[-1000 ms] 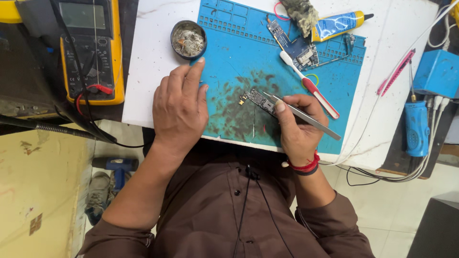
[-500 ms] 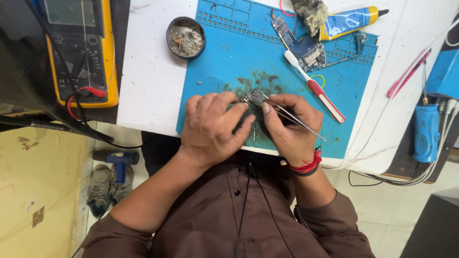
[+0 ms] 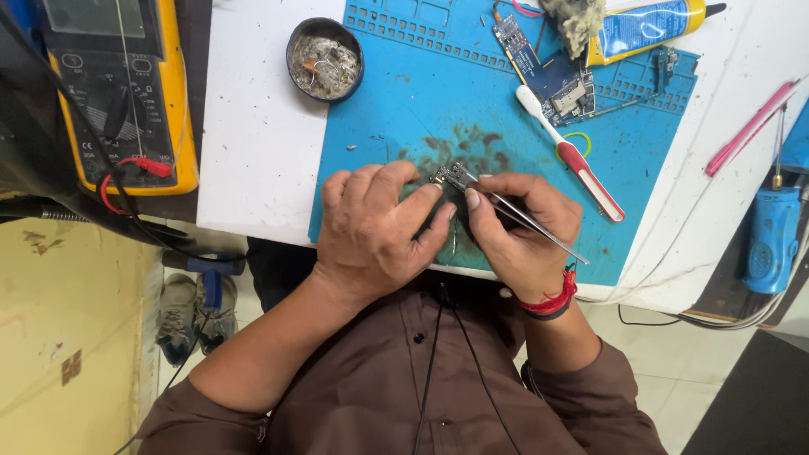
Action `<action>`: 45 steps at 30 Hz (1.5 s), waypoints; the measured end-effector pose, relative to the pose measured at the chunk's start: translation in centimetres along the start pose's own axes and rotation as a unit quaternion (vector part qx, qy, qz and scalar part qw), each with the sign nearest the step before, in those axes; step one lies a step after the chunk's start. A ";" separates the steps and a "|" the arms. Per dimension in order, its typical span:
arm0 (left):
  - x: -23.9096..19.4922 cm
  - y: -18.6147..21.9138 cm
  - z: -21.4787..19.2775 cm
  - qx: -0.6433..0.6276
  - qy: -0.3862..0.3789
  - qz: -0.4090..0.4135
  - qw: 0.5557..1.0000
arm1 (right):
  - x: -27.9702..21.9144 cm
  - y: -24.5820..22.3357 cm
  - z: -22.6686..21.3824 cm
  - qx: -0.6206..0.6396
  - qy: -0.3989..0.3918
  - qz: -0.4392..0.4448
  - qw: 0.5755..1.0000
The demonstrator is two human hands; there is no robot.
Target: The person uses a hot air gun, tweezers, a magnifying glass, and a pink tool to work on a small circuit board placed on a blue mat. They heat, scrape, and inspect the board repeatedly while handling small components.
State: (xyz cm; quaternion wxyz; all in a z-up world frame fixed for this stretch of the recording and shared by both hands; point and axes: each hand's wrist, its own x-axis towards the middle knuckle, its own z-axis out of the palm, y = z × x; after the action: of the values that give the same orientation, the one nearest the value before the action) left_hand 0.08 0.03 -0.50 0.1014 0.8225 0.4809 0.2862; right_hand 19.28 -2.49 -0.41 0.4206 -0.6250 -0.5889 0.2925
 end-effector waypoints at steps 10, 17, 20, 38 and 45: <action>-0.1 -0.1 0.0 0.002 -0.005 -0.001 1.000 | 0.0 0.2 0.0 0.002 0.000 -0.008 1.000; -0.1 -0.1 0.0 -0.003 -0.004 0.000 1.000 | -0.1 0.2 0.0 -0.009 0.009 -0.011 1.000; -0.1 0.0 0.0 -0.002 -0.002 -0.001 1.000 | 0.0 0.1 0.0 0.002 0.000 -0.014 1.000; -0.1 0.0 0.1 -0.005 0.010 -0.001 1.000 | 0.1 -0.3 0.0 -0.013 -0.002 -0.013 1.000; -0.1 0.0 0.0 -0.009 0.005 -0.002 1.000 | 0.1 -0.4 0.0 -0.011 0.000 -0.014 1.000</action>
State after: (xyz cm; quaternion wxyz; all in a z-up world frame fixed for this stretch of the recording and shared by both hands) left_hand 0.06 -0.03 -0.52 0.1068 0.8194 0.4801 0.2944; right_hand 19.09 -2.37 -0.10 0.4179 -0.6209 -0.6009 0.2805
